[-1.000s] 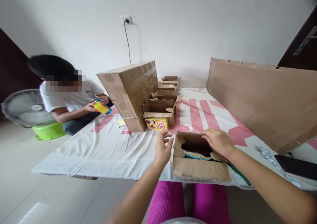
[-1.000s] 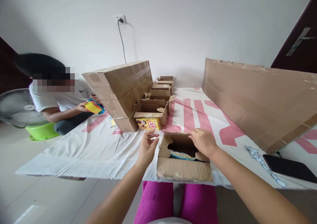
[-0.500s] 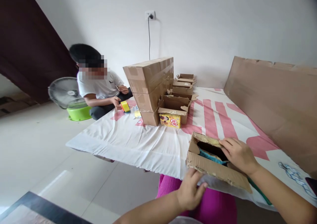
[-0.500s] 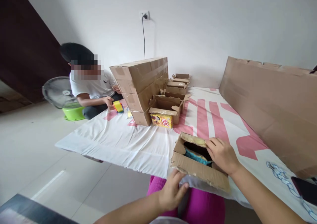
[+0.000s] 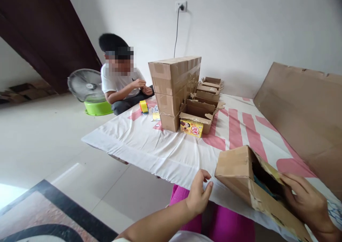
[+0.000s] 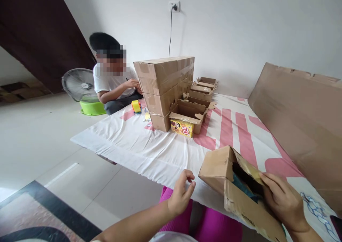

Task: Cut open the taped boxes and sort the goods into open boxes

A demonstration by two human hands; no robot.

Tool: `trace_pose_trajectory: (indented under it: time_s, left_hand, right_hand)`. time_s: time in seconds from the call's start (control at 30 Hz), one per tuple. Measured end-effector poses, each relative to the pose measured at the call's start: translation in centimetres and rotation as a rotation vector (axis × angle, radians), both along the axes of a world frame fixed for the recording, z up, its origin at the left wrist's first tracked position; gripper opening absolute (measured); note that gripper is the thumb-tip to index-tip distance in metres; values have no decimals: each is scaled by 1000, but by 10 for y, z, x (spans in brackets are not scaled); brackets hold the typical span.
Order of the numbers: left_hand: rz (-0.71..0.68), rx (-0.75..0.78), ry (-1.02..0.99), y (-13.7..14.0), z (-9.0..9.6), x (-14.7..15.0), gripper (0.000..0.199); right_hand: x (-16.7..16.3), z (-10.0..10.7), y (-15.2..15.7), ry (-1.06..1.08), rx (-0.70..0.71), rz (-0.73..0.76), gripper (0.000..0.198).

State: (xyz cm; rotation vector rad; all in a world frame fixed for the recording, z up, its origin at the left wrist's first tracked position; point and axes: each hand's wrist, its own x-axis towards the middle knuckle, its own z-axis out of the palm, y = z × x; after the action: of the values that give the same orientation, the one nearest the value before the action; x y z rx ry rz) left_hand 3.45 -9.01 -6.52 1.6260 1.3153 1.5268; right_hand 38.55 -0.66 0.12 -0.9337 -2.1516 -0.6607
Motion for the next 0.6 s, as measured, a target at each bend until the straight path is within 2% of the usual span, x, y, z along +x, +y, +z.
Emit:
trace_pose_trajectory:
  time_s: [0.07, 0.17, 0.23, 0.27, 0.3, 0.37, 0.43, 0.47, 0.53, 0.6]
  left_hand:
    - [-3, 55, -16, 5, 5, -2, 20]
    - [-98, 172, 50, 11, 13, -4, 56]
    - [-166, 217, 117, 16, 18, -8, 79]
    - [-188, 217, 148, 19, 19, -11, 83]
    - [-208, 204, 176, 22, 21, -13, 78]
    - [-248, 157, 211, 29, 22, -20, 49]
    - [-266, 99, 211, 37, 23, -28, 20]
    - [-245, 74, 192, 40, 23, -32, 16]
    - [-170, 30, 149, 45, 24, -40, 23]
    - [-101, 2, 117, 48, 25, -48, 28]
  right_hand:
    - [-2, 1, -3, 13, -5, -8, 31]
    - [-23, 12, -8, 20, -67, 42, 29]
    - [-43, 22, -12, 26, -205, 106, 28]
    - [-53, 27, -13, 45, -297, 145, 26]
    - [-62, 32, -14, 62, -417, 183, 24]
    - [-75, 36, -16, 174, -632, 226, 25]
    - [-81, 35, -18, 403, -736, 223, 27]
    - [-81, 32, -19, 554, -733, 196, 28]
    - [-78, 23, -22, 829, -670, 112, 29]
    - [-75, 10, -27, 997, -609, 32, 29]
